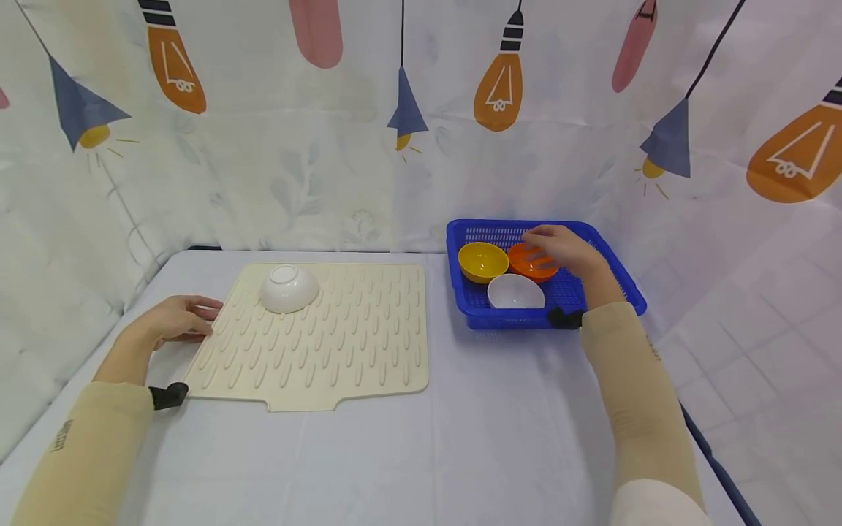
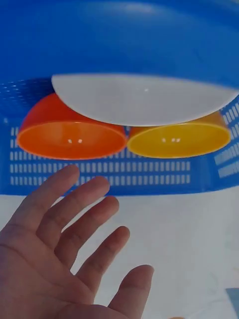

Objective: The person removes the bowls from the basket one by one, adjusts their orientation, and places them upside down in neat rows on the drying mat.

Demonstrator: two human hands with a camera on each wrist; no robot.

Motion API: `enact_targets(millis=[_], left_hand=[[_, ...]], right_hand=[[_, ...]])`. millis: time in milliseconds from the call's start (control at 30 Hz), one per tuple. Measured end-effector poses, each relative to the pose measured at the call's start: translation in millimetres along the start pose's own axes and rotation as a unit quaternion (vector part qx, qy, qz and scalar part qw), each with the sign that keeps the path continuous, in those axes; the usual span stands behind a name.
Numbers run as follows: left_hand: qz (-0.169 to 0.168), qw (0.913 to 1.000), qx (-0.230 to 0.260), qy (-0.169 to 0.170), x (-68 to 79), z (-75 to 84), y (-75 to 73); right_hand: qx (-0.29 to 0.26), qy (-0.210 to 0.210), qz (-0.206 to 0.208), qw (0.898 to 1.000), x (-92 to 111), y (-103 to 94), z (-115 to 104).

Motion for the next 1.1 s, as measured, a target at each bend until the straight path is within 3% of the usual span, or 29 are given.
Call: enact_targets(millis=[233, 567, 867, 1100], left_hand=[[-0.006, 1.0, 0.003, 0.007, 1.1, 0.8, 0.5], [-0.001, 1.0, 0.006, -0.002, 2.4, 1.1, 1.1], [-0.008, 0.9999, 0.007, 0.002, 7.0, 1.0, 0.2], [-0.009, 0.9999, 0.001, 0.006, 5.7, 2.4, 0.8]], right_hand=[[-0.002, 0.028, 0.012, 1.0, -3.1, -20.9, 12.4], [-0.002, 0.084, 0.035, 0.996, -6.5, -34.2, 31.6], [-0.026, 0.116, 0.027, 0.993, -13.2, -41.8, 42.4], [-0.059, 0.158, -0.007, 0.986, -14.0, -42.1, 45.0]])
Point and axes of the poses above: each hand's wrist, its own x-axis away from the middle knuckle, its own y-axis out of the palm, z = x × y, the point moved 2 cm from there along -x, towards the middle knuckle, and after that the axes turned 4 degrees about -x, right-handed, at the moved point
